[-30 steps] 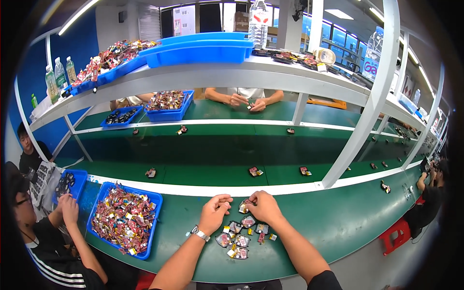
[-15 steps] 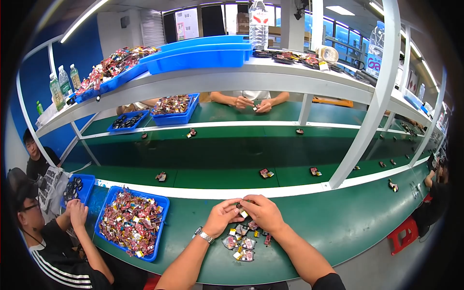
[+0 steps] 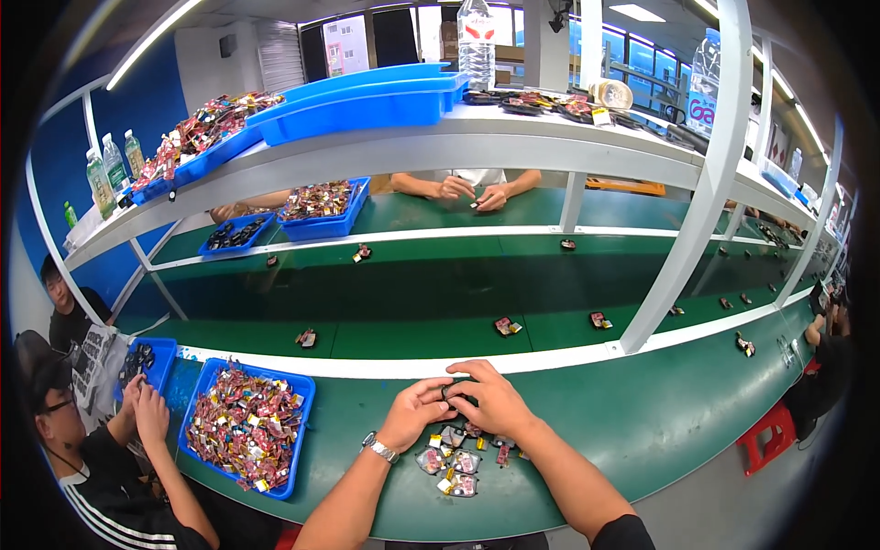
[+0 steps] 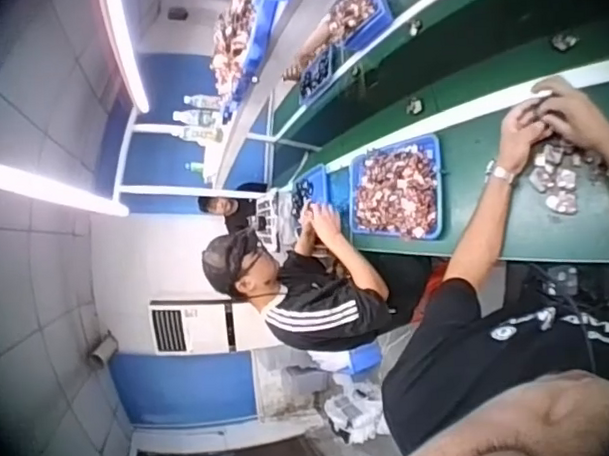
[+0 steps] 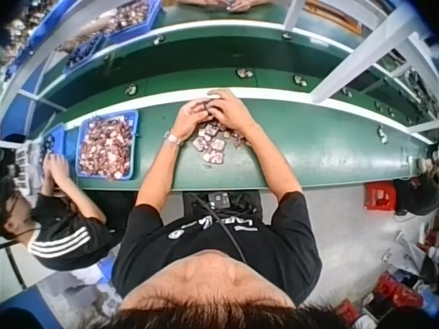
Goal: Sort small colorful electronic or plastic components on an assembly line.
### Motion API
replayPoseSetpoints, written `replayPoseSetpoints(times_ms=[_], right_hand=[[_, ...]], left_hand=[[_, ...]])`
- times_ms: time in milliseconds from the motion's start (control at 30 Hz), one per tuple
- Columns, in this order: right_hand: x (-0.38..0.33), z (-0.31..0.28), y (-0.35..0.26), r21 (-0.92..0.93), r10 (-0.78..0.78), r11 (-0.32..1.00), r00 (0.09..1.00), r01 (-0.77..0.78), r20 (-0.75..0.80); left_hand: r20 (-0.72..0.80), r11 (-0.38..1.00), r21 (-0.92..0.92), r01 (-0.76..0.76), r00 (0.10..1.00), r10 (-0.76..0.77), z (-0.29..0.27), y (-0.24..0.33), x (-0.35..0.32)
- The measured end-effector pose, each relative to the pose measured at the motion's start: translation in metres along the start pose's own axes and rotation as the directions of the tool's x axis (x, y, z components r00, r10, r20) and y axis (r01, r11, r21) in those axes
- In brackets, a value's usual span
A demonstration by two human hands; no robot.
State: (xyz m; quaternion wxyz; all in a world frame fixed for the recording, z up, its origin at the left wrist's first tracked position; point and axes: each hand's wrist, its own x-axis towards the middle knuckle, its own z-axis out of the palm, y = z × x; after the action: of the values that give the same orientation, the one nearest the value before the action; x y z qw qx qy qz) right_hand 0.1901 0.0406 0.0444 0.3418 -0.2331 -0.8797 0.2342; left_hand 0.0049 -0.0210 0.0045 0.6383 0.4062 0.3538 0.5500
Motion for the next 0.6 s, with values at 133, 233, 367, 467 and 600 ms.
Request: replayPoseSetpoints(times_ms=[133, 233, 367, 467, 600], right_hand=[[-0.001, 0.002, 0.001, -0.014, 0.028, 1.000, 1.000, -0.028, -0.001], [-0.001, 0.000, -0.001, -0.029, 0.030, 0.999, 0.999, -0.029, 0.030], [-0.004, -0.008, -0.002, 0.017, 0.047, 0.999, 0.994, -0.049, 0.096], [-0.006, -0.005, -0.003, -0.004, 0.032, 0.999, 0.999, -0.032, 0.039], [-0.011, 0.008, -0.001, -0.009, 0.044, 0.999, 0.996, -0.044, -0.078]], left_hand=[[0.024, 0.999, 0.038, -0.028, 0.999, 0.028, -0.001, -0.002, 0.000], [-0.005, 0.999, 0.039, 0.006, 1.000, -0.006, 0.000, -0.001, 0.000], [-0.006, 0.996, 0.070, 0.056, 0.998, -0.056, 0.004, 0.004, 0.000], [-0.010, 0.995, 0.093, 0.030, 1.000, -0.029, 0.002, 0.002, -0.001], [-0.009, 0.997, 0.076, 0.024, 1.000, -0.023, 0.001, -0.001, 0.000]])
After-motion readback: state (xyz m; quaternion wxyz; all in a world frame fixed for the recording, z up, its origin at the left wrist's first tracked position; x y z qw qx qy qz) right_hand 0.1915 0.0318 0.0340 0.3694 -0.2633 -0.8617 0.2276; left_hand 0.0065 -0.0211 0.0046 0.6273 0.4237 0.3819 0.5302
